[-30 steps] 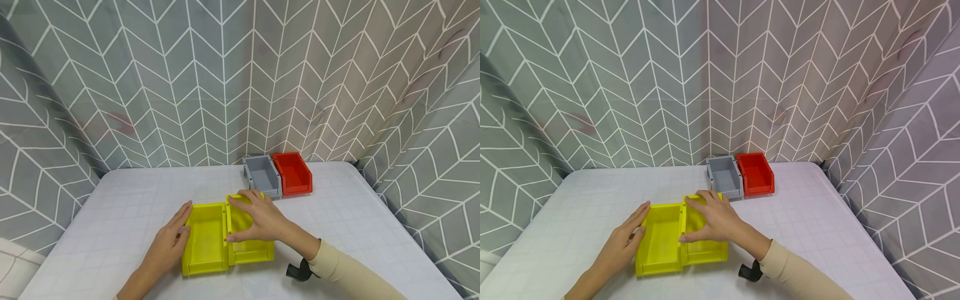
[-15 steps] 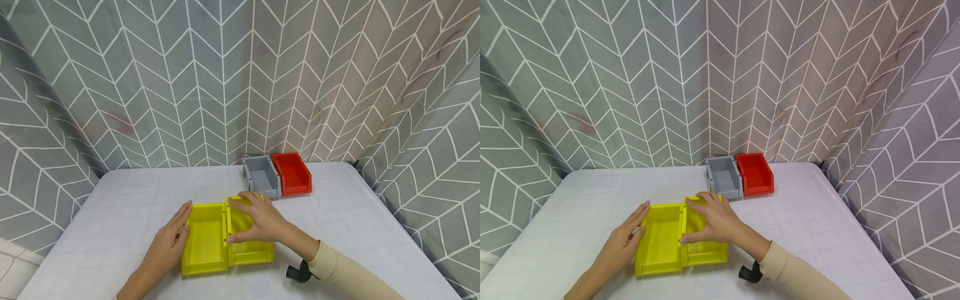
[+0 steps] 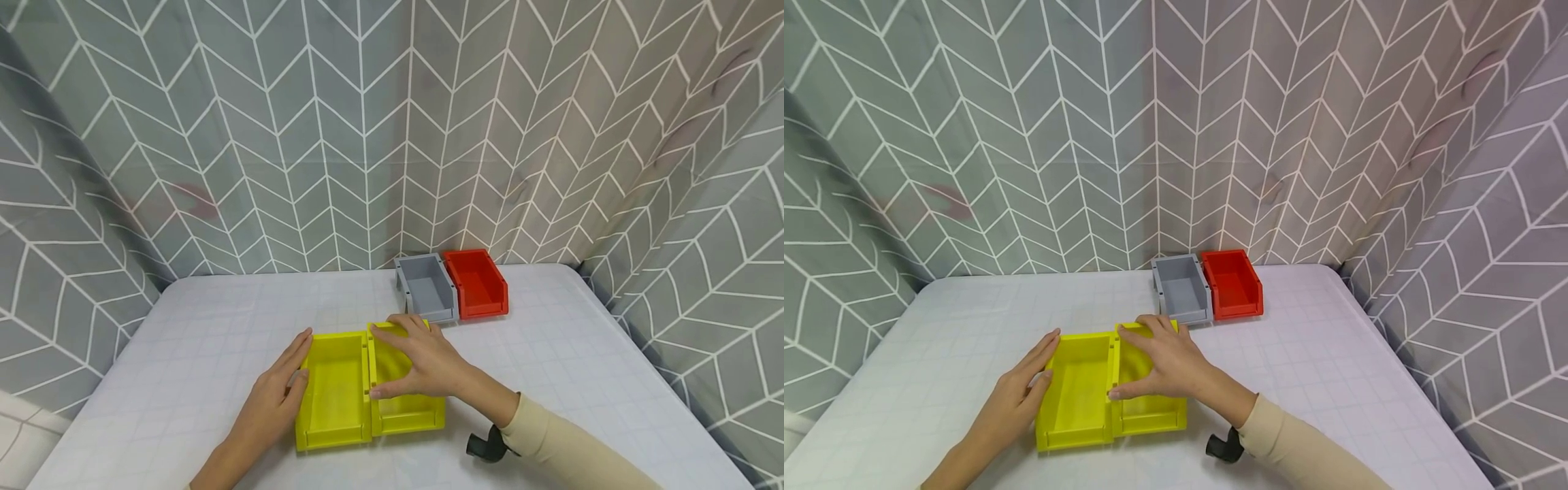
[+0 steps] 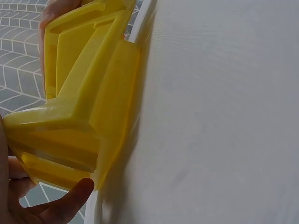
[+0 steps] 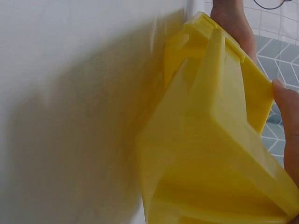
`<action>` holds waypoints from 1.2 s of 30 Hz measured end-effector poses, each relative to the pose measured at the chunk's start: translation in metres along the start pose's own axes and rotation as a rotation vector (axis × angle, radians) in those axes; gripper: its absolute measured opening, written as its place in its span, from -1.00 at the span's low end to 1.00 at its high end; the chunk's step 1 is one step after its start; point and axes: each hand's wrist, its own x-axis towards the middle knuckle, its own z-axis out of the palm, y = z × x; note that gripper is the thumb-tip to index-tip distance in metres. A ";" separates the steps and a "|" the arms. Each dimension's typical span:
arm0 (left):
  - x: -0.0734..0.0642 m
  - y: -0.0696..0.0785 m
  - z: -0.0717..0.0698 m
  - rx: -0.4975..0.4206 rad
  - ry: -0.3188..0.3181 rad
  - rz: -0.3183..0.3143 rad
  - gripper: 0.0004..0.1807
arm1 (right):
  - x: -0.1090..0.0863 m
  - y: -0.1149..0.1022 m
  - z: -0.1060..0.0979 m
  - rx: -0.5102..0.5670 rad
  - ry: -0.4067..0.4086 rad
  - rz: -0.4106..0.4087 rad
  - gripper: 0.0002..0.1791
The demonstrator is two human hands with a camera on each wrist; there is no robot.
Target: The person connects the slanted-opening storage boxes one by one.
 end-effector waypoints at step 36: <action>0.001 -0.003 0.001 -0.047 -0.012 -0.016 -0.39 | -0.002 0.004 0.014 -0.001 -0.029 0.040 0.10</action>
